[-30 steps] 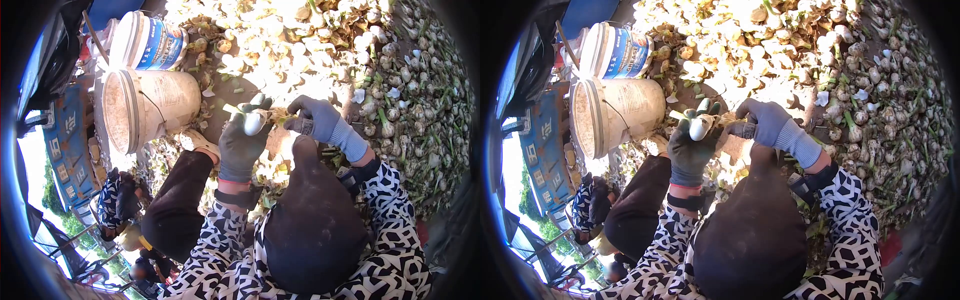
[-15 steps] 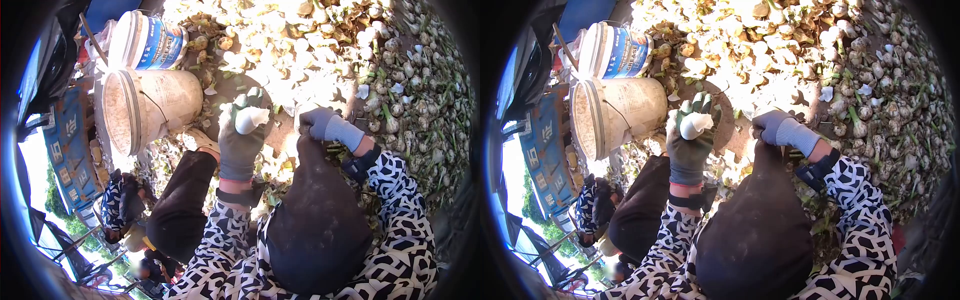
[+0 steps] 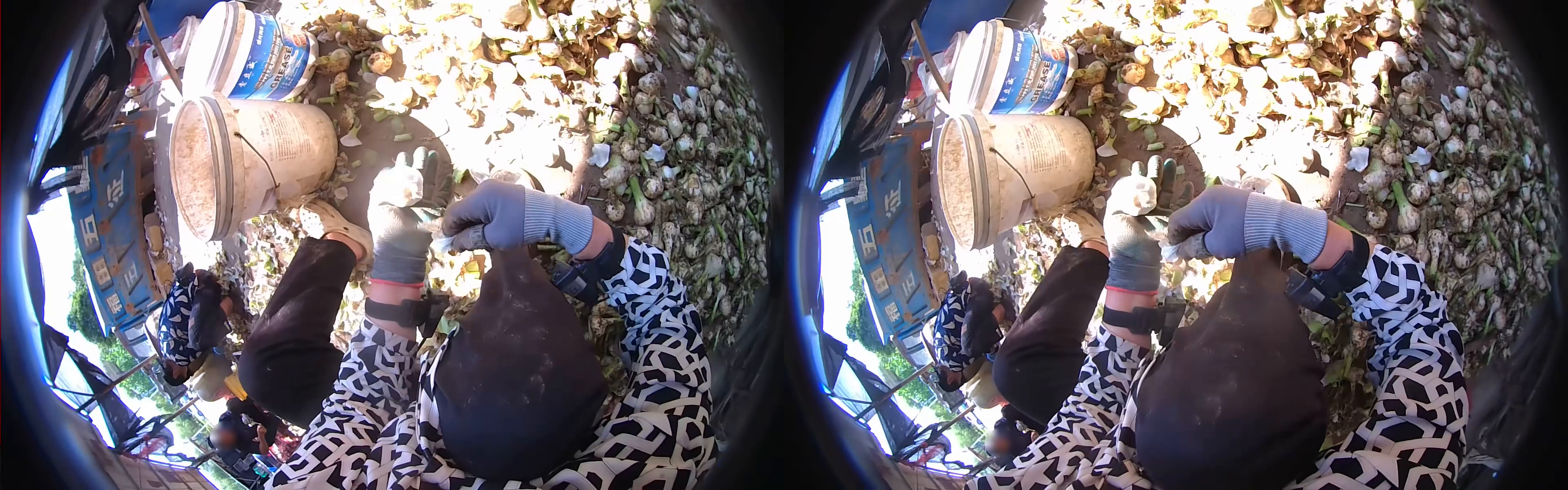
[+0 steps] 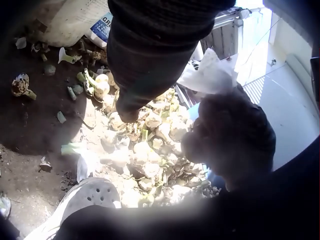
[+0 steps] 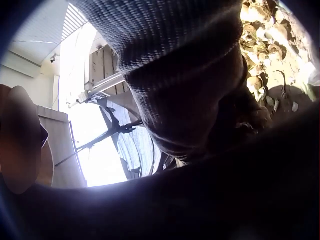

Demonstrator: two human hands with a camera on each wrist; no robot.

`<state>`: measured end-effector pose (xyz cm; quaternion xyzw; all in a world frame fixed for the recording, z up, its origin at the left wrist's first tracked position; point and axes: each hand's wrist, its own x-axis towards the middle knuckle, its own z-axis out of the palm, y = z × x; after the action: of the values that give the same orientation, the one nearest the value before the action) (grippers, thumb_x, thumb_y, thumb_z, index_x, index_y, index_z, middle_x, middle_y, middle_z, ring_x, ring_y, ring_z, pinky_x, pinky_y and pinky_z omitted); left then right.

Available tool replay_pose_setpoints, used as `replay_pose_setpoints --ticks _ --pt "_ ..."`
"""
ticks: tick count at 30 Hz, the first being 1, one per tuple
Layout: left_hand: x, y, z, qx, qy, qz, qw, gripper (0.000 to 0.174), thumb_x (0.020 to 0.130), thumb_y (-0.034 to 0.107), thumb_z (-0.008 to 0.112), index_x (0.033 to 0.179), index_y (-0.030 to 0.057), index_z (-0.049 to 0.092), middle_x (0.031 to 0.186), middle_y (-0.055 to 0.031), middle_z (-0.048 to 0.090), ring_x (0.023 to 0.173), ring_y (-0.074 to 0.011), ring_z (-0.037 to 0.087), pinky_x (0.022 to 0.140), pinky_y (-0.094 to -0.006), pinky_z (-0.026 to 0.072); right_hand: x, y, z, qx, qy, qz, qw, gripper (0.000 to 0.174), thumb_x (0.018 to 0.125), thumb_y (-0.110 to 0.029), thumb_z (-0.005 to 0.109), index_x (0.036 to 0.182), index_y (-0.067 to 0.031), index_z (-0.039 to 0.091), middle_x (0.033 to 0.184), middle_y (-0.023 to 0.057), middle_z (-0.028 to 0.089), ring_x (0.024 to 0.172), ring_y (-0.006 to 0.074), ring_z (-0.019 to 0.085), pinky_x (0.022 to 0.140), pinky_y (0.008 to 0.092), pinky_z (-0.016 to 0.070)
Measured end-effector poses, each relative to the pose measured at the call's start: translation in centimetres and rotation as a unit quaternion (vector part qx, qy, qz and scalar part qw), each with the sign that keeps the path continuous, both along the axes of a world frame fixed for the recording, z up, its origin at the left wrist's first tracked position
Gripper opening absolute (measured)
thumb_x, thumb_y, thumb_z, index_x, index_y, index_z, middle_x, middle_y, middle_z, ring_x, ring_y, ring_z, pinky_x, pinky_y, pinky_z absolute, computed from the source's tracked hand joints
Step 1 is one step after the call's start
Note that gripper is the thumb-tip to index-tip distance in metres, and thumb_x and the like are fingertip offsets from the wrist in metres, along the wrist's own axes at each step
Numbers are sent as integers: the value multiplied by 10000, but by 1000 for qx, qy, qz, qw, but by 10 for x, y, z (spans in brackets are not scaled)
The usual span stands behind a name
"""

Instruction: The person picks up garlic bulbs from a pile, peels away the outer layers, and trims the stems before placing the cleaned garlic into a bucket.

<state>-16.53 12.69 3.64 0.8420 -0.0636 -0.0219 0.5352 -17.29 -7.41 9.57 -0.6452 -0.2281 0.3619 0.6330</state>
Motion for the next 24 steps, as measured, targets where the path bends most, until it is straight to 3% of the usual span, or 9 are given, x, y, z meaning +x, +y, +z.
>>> replay_pose_setpoints --ticks 2,6,8,10,12,16,19,21,24 --pt "7 -16 41 -609 368 209 671 353 920 285 442 1223 104 460 1234 -138 543 1176 -311 508 983 -526 397 -3 -11 17 39 113 41 992 178 864 -181 661 942 -21 647 760 31 662 683 86 598 651 266 491" --pt "5 -15 39 -574 361 178 713 371 905 311 467 1224 121 471 1246 -116 546 1159 -299 521 972 -547 390 -8 -6 -20 120 263 -25 957 216 860 -308 662 895 -95 644 702 47 621 648 120 585 654 292 481" --pt "5 -12 32 -610 373 167 679 374 911 330 448 1222 126 487 1199 -96 576 1145 -300 528 950 -541 393 -8 2 -32 -164 -44 -56 984 353 841 -433 652 813 -84 608 714 73 606 626 178 588 656 327 481" --pt "1 1 -3 -64 83 -38 994 354 913 344 433 1160 112 536 1141 -99 607 1112 -307 550 914 -537 420 0 -1 -35 -223 -19 -93 970 334 849 -397 622 808 -66 622 683 94 600 674 193 616 645 321 478" --pt "16 -9 49 -525 416 248 700 321 913 298 435 1110 83 567 1118 -114 623 1079 -317 571 908 -517 443 -4 -3 -64 -240 -48 -79 966 260 834 -344 621 828 -85 616 763 103 619 727 218 625 684 338 483" --pt "75 79 115 -673 154 84 719 540 888 294 511 1309 -30 412 1372 -200 442 1262 -350 434 1058 -522 339 -30 -22 -74 -391 -113 -9 913 437 816 -225 576 1243 -143 525 1053 164 633 985 327 618 846 396 493" --pt "85 146 128 -603 105 36 790 666 906 439 492 1383 11 309 1437 -224 326 1289 -367 390 1098 -491 304 -51 -68 -88 -401 -63 -292 866 506 815 -292 603 1278 -123 488 1090 162 623 987 342 612 834 401 494" --pt "71 93 129 -488 104 259 827 638 902 465 517 1355 41 368 1398 -170 401 1266 -348 422 1062 -468 359 -54 -91 -118 -493 -110 -359 785 506 815 -319 608 1267 -122 493 1064 165 626 981 336 610 820 392 496" --pt "30 12 77 -304 243 125 913 460 927 291 553 1314 64 453 1241 -86 532 1051 -225 568 887 -375 471 -31 -104 -149 -610 -92 -243 748 409 820 -304 595 1169 -94 558 1005 160 639 939 304 619 802 387 490"
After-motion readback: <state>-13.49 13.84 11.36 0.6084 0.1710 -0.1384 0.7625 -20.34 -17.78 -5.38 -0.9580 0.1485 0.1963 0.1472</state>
